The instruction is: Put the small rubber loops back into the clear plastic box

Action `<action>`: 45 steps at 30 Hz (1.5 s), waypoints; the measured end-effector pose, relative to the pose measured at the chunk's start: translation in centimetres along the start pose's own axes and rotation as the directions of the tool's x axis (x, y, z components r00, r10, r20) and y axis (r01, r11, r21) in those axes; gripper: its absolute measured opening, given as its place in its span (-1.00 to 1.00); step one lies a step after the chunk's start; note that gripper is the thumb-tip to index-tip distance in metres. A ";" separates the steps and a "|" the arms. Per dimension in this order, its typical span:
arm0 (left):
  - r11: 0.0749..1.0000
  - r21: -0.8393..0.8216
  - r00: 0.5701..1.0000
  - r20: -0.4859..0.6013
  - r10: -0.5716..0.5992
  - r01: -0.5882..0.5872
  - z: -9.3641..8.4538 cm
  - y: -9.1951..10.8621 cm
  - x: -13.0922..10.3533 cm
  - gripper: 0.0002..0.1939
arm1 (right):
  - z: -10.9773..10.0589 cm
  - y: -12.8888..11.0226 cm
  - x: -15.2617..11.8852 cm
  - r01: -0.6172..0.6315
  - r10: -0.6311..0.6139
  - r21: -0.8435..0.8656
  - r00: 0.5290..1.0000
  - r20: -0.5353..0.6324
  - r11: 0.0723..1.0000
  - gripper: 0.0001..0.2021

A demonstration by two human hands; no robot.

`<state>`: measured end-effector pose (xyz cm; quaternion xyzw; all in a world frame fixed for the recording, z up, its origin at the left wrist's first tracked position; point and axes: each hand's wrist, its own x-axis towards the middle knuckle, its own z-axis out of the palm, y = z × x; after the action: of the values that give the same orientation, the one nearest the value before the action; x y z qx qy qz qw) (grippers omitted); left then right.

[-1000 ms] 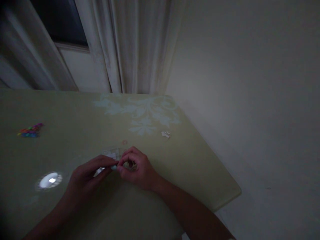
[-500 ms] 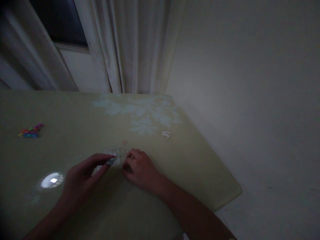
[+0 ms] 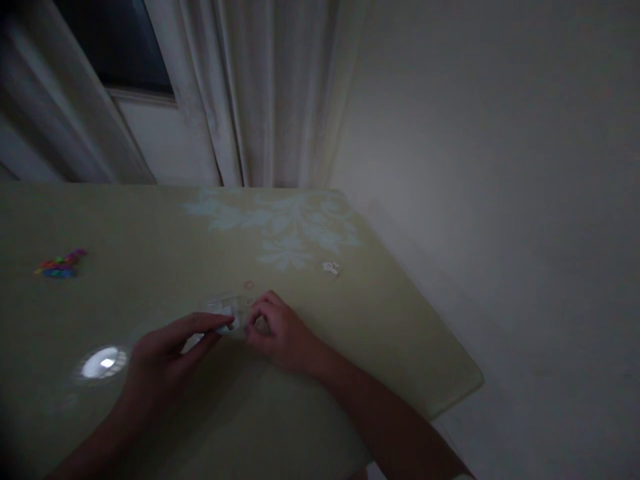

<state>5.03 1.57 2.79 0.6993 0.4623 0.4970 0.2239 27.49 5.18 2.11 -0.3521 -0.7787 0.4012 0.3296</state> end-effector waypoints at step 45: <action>0.713 0.494 0.849 0.448 0.281 -0.497 -3.0 -4.4 0.0 -0.54 | -2.7 1.4 1.0 -0.157 0.159 0.028 0.957 -0.243 0.987 -0.82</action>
<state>0.49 3.23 0.60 0.8907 0.3873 0.2344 -0.0412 29.45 7.67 2.40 -0.4586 -0.6999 0.3829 0.3914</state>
